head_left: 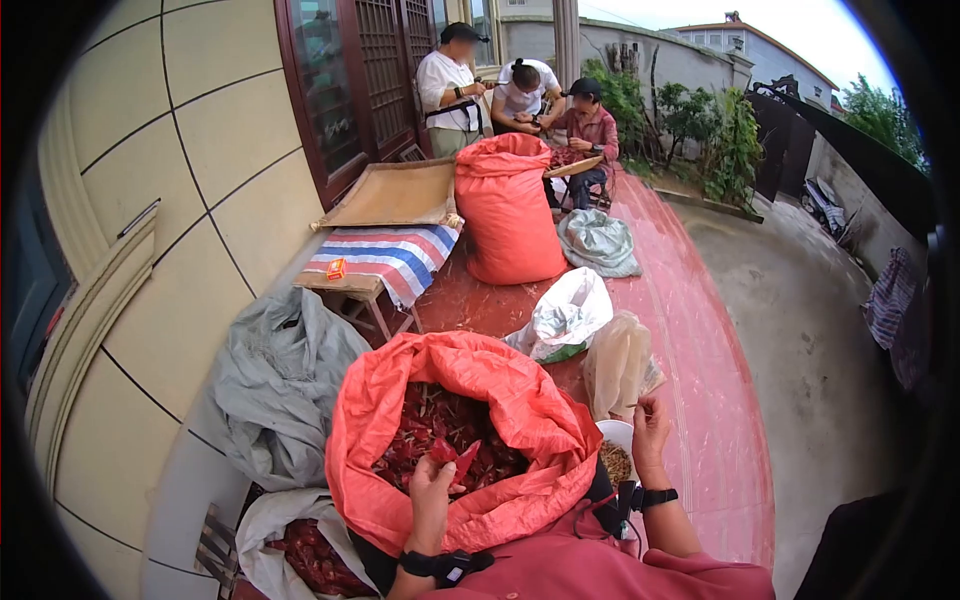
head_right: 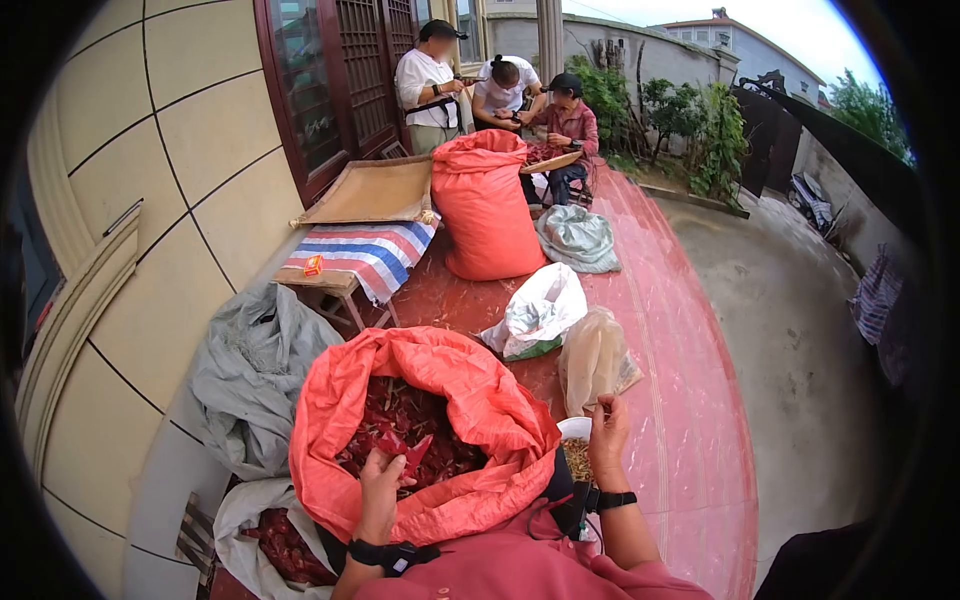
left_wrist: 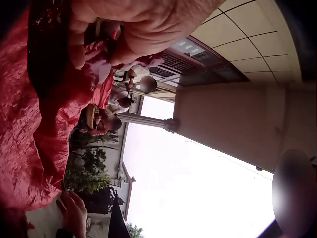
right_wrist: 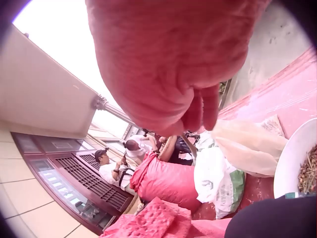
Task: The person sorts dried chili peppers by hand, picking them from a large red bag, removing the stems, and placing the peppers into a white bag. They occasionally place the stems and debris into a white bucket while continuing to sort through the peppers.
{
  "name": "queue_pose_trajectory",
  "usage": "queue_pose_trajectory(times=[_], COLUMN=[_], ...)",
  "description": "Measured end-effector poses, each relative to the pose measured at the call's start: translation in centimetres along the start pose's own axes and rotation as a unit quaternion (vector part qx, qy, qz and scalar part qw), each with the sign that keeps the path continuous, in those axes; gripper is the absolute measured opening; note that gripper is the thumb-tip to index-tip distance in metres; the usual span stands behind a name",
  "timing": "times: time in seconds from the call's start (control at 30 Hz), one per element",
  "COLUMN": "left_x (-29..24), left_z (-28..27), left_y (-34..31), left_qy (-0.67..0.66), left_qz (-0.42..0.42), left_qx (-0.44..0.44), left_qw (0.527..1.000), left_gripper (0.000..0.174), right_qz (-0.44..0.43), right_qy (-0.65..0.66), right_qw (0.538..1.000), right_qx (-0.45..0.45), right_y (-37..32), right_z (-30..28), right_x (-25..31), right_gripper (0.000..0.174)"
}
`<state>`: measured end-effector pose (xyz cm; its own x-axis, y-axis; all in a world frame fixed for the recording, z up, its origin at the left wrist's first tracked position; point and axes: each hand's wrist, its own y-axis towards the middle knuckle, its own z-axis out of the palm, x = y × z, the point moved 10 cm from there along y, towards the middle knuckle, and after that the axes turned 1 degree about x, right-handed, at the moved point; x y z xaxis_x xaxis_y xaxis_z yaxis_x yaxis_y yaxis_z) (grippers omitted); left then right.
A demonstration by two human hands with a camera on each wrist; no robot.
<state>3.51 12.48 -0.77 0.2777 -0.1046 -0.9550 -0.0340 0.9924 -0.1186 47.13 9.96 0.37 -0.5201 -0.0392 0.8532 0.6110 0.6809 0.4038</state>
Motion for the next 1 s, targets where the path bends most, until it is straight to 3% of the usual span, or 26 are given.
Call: queue_pose_trajectory(times=[0.07, 0.1, 0.2, 0.23, 0.3, 0.37, 0.4, 0.43, 0.63, 0.73, 0.77, 0.9, 1.0], left_x=[-0.7, -1.1, -1.5, -1.8, -2.4, -2.9, -3.0, -3.6, -4.0, -4.7, -4.9, -5.9, -6.9], left_z=[0.9, 1.4, 2.5, 2.9, 4.2, 5.1, 5.5, 5.9, 4.7, 3.5, 3.3, 0.7, -3.3], left_y=[-0.3, -0.4, -0.7, -0.8, -1.2, -1.3, -1.4, -1.6, -1.7, -2.4, -2.8, -4.3, -5.7], left_qy=[0.003, 0.004, 0.018, 0.018, 0.02, 0.025, 0.026, 0.03, -0.025, -0.039, -0.043, -0.035, 0.065], left_qz=[0.005, 0.01, 0.002, 0.004, 0.004, 0.007, 0.008, 0.016, 0.053, 0.073, 0.072, 0.079, 0.101], left_qx=[0.017, 0.024, 0.047, 0.052, 0.063, 0.072, 0.075, 0.084, 0.079, 0.057, 0.056, -0.002, -0.029], left_qw=[1.0, 1.0, 0.999, 0.998, 0.998, 0.997, 0.997, 0.996, 0.995, 0.995, 0.995, 0.996, 0.992], left_gripper=[0.024, 0.025, 0.024, 0.023, 0.022, 0.022, 0.021, 0.021, 0.022, 0.017, 0.017, 0.019, 0.022], right_qz=[-0.016, 0.021, 0.108, 0.201, 0.195, 0.171, 0.111, 0.078, 0.177, 0.267, 0.273, 0.247, 0.242], right_qy=[-0.157, -0.175, 0.125, 0.164, 0.286, 0.255, 0.237, 0.264, 0.381, 0.399, 0.404, 0.387, 0.394], right_qw=[0.984, 0.98, 0.974, 0.94, 0.856, 0.783, 0.777, 0.769, 0.743, 0.726, 0.707, 0.724, 0.722], right_qx=[0.082, 0.093, 0.155, 0.22, 0.383, 0.542, 0.573, 0.577, 0.522, 0.492, 0.513, 0.514, 0.515], right_y=[-0.2, -0.6, -1.3, -2.4, -5.1, -9.2, -10.4, -11.4, -14.5, -15.7, -16.1, -17.0, -16.3], right_z=[1.6, 1.9, 4.1, 4.7, 8.1, 11.1, 12.2, 13.3, 18.5, 19.2, 19.6, 19.2, 18.8], right_x=[-3.8, -4.7, -4.5, -0.4, 6.3, 12.5, 14.9, 16.9, 17.6, 17.3, 17.7, 18.8, 19.1], right_gripper=[0.023, 0.023, 0.021, 0.022, 0.028, 0.045, 0.051, 0.057, 0.067, 0.062, 0.044, 0.021, 0.02])
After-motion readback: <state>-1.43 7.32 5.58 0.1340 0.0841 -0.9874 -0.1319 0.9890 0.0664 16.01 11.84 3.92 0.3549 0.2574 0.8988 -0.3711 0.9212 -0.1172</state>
